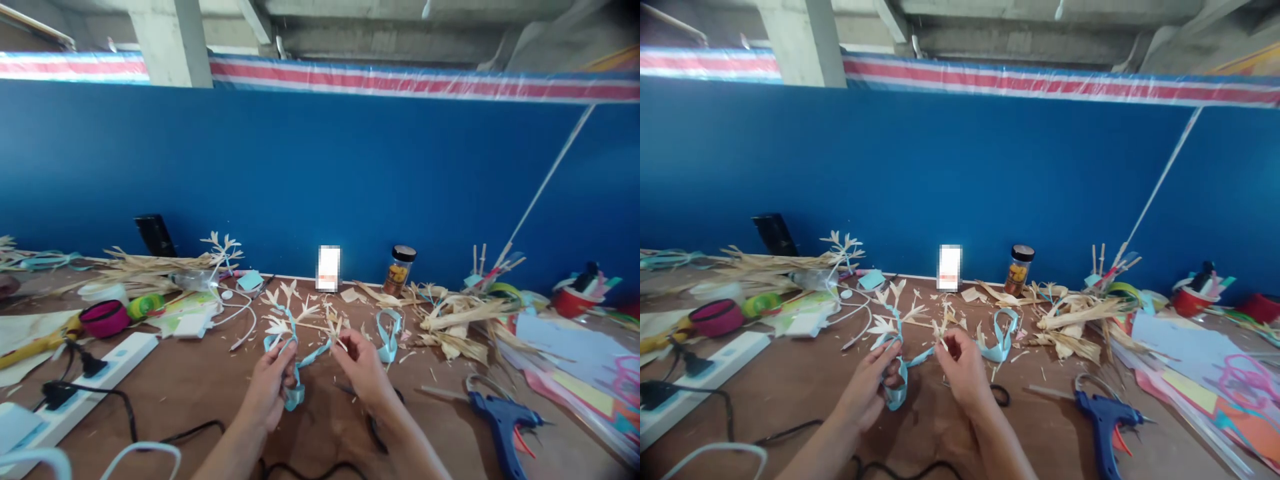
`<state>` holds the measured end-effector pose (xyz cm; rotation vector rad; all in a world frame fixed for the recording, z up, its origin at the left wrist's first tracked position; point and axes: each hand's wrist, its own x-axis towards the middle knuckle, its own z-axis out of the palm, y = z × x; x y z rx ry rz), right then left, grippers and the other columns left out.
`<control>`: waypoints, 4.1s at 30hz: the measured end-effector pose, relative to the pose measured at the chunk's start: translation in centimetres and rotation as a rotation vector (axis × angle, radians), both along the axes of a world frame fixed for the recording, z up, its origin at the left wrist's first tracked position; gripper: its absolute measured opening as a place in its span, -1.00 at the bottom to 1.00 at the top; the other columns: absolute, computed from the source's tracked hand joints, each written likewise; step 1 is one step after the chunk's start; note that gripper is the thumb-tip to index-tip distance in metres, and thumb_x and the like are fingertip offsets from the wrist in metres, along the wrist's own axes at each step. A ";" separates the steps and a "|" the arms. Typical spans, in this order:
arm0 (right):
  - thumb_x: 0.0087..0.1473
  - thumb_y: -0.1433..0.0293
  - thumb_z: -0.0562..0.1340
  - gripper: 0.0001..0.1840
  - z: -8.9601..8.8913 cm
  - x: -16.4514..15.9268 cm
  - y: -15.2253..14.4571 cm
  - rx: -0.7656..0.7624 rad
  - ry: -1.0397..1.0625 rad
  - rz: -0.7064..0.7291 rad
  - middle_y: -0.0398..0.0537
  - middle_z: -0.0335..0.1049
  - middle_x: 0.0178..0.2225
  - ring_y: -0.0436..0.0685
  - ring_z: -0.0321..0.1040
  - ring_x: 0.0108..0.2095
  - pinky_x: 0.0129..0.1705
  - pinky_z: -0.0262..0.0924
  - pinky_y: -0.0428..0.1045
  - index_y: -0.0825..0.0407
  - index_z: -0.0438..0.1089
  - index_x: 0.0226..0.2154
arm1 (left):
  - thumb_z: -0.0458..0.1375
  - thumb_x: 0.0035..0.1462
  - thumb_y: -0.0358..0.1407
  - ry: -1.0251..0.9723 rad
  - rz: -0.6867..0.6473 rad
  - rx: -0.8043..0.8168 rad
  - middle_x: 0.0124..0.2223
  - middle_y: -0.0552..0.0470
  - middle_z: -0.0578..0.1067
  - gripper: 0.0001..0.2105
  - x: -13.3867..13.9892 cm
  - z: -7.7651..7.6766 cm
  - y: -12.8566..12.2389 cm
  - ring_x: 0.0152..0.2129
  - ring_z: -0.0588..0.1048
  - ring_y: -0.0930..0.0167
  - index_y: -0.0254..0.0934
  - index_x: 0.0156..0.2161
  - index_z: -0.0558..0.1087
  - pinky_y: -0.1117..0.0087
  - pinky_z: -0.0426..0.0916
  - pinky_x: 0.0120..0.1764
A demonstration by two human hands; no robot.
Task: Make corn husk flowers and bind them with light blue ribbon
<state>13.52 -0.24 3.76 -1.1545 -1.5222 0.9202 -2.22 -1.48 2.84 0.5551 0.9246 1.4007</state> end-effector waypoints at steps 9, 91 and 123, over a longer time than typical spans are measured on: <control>-0.10 0.35 0.24 -0.85 -2.2 -1.6 0.7 -0.123 0.463 -0.001 -0.25 0.23 -0.61 -0.05 0.13 -0.59 -0.52 0.04 -0.14 0.08 0.26 -0.50 | 0.28 -0.19 -0.29 0.078 -0.102 -0.009 -0.55 0.15 0.36 -0.77 3.0 -1.5 0.2 -0.68 0.24 0.62 -0.32 -0.35 0.47 0.63 0.15 -0.61; -0.09 0.42 0.22 -0.91 -3.2 -3.0 -0.4 -0.137 0.477 -0.009 -0.15 0.37 -0.49 0.03 0.30 -0.44 -0.37 0.19 -0.09 0.06 0.29 -0.43 | 0.26 -0.20 -0.19 0.437 0.064 0.050 -0.65 0.18 0.32 -0.66 2.1 -3.8 -0.1 -0.76 0.08 0.61 -0.35 -0.27 0.50 0.59 -0.01 -0.71; -0.17 0.44 0.28 -0.87 -3.2 -2.5 -0.4 -0.206 0.524 0.017 -0.20 0.31 -0.55 -0.03 0.22 -0.52 -0.43 0.11 -0.13 0.08 0.29 -0.50 | 0.24 -0.15 -0.22 0.496 0.053 0.127 -0.66 0.18 0.31 -0.75 2.2 -3.1 -0.4 -0.73 0.14 0.58 -0.30 -0.32 0.52 0.59 0.06 -0.68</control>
